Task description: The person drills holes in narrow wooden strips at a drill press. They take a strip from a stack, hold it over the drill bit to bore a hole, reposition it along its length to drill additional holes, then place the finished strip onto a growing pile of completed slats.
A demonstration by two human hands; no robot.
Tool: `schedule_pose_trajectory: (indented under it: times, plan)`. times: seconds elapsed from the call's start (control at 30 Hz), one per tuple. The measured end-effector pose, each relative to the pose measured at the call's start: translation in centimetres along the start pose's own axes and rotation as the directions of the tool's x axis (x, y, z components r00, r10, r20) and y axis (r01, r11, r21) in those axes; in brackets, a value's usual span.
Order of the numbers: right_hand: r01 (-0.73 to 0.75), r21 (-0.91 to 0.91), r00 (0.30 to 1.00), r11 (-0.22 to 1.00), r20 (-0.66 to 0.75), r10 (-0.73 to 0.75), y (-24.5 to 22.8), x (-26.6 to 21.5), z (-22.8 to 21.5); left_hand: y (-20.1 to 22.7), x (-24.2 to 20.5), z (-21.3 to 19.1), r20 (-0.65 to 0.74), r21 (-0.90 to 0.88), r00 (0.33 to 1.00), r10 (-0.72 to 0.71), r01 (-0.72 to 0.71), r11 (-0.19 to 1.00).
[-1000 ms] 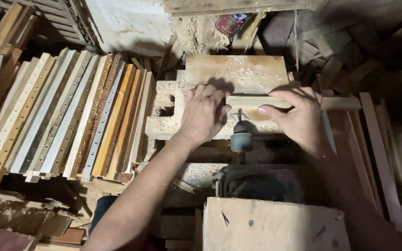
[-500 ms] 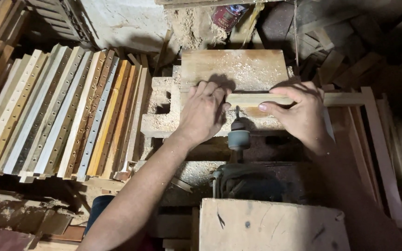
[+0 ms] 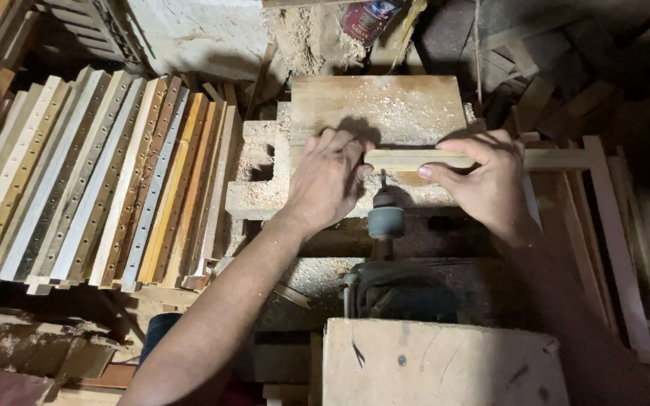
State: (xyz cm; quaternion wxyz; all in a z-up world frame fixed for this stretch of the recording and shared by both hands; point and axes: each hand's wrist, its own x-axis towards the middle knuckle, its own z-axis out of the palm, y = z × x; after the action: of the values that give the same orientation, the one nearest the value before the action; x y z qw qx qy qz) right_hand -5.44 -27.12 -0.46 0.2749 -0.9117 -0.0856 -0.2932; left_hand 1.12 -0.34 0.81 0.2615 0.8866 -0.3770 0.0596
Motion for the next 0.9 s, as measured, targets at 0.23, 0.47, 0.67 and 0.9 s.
schedule_pose_trajectory:
  times: [0.23, 0.47, 0.67, 0.9]
  plan:
    - [0.003, -0.009, 1.0, 1.0, -0.003, -0.003, 0.3, -0.2, 0.2, 0.4, -0.2, -0.7, -0.019, -0.02, 1.0, 0.009, -0.009, 1.0]
    - [-0.016, -0.012, 1.0, 1.0, 0.002, 0.016, -0.6, -0.2, -0.2, 0.1, -0.3, -0.2, -0.007, -0.016, 1.0, 0.015, -0.015, 1.0]
    - [-0.031, -0.035, 1.0, 0.999, -0.007, 0.031, -0.7, 0.0, 0.0, 0.6, 0.0, 0.4, 0.047, 0.028, 0.997, -0.058, 0.057, 0.998]
    - [-0.009, -0.021, 0.999, 1.0, -0.049, 0.008, -1.6, 0.4, 1.7, 0.5, 0.6, 0.1, 0.076, 0.122, 0.984, -0.164, 0.154, 0.981]
